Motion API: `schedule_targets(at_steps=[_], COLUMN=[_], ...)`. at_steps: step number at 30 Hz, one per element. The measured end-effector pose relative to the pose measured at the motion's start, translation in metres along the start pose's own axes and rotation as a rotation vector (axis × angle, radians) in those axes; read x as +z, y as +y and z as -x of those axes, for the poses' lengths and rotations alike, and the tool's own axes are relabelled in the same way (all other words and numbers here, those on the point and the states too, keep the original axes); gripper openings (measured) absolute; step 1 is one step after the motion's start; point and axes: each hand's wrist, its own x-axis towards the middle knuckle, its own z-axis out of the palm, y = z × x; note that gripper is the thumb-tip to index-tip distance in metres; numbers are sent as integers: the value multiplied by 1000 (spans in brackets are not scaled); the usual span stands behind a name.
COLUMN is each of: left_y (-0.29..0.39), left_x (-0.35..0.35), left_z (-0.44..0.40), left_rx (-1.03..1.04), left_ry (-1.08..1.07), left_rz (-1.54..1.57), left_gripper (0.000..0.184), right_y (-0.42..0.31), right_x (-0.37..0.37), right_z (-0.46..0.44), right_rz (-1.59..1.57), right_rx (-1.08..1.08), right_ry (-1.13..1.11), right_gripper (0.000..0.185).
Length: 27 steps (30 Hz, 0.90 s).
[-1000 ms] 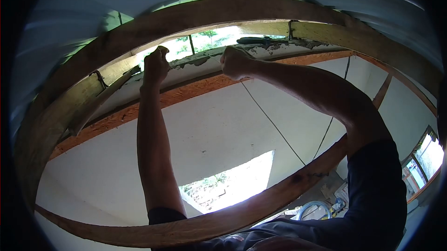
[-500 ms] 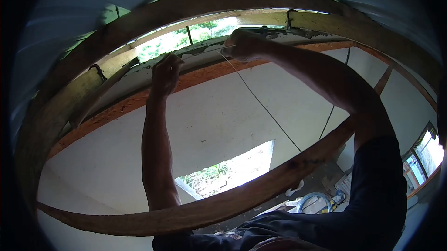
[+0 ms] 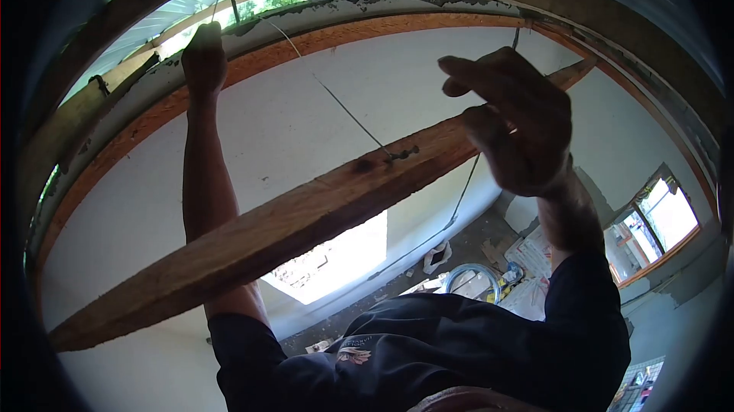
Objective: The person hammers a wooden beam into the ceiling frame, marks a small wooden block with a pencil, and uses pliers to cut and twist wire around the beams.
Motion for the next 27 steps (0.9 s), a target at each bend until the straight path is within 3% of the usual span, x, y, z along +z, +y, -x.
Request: schedule_targets(at_steps=[1, 4, 7, 9, 11, 12, 14, 15, 16, 17, 19, 21, 27], left_y=[2, 7, 1, -21, -20, -16, -7, -6, 1, 8, 10, 23, 35], left_x=[0, -4, -2, 5, -6, -9, -14, -14, -18, -23, -20, -25, -35], left_z=[-1, 3, 2, 0, -6, -9, -16, -17, -19, -21, -16, -21, -24], left_rx=[1, -26, 46, 94, -333, -408, -557, -506, -605, -709, -599, -795, -749], left_ry=[9, -1, 27, 69, 64, 22, -65, -83, -103, -114, -88, -84, -75], left_rz=[-20, 86, 38, -158, 240, 248, 256, 226, 346, 459, 433, 672, 786], left_gripper=[4, 8, 11, 40, 41, 31, 13, 16, 24, 32, 47, 53, 54], right_y=[-4, -16, -61, -91, -102, -99, -103, -104, -106, -104, -104, -103, -99], right_x=[5, 19, 56, 90, 114, 116, 120, 118, 116, 121, 123, 125, 126], right_z=[3, 14, 15, -3, -19, -27, -31, -33, -33, -32, -33, -34, -37], right_rz=[-12, 196, 146, 36, -2, 59, 149, 165, 176, 179, 210, 246, 279], right_rx=[15, -236, -261, -185, -54, 31, 119, 148, 182, 145, 140, 142, 147], right_ry=[48, 167, 267, 256, 174, 39, -137, -191, -248, -83, -67, -51, -90], right_gripper=[30, 25, 36, 45, 55, 67, 69, 67, 65, 63, 61, 60, 60])
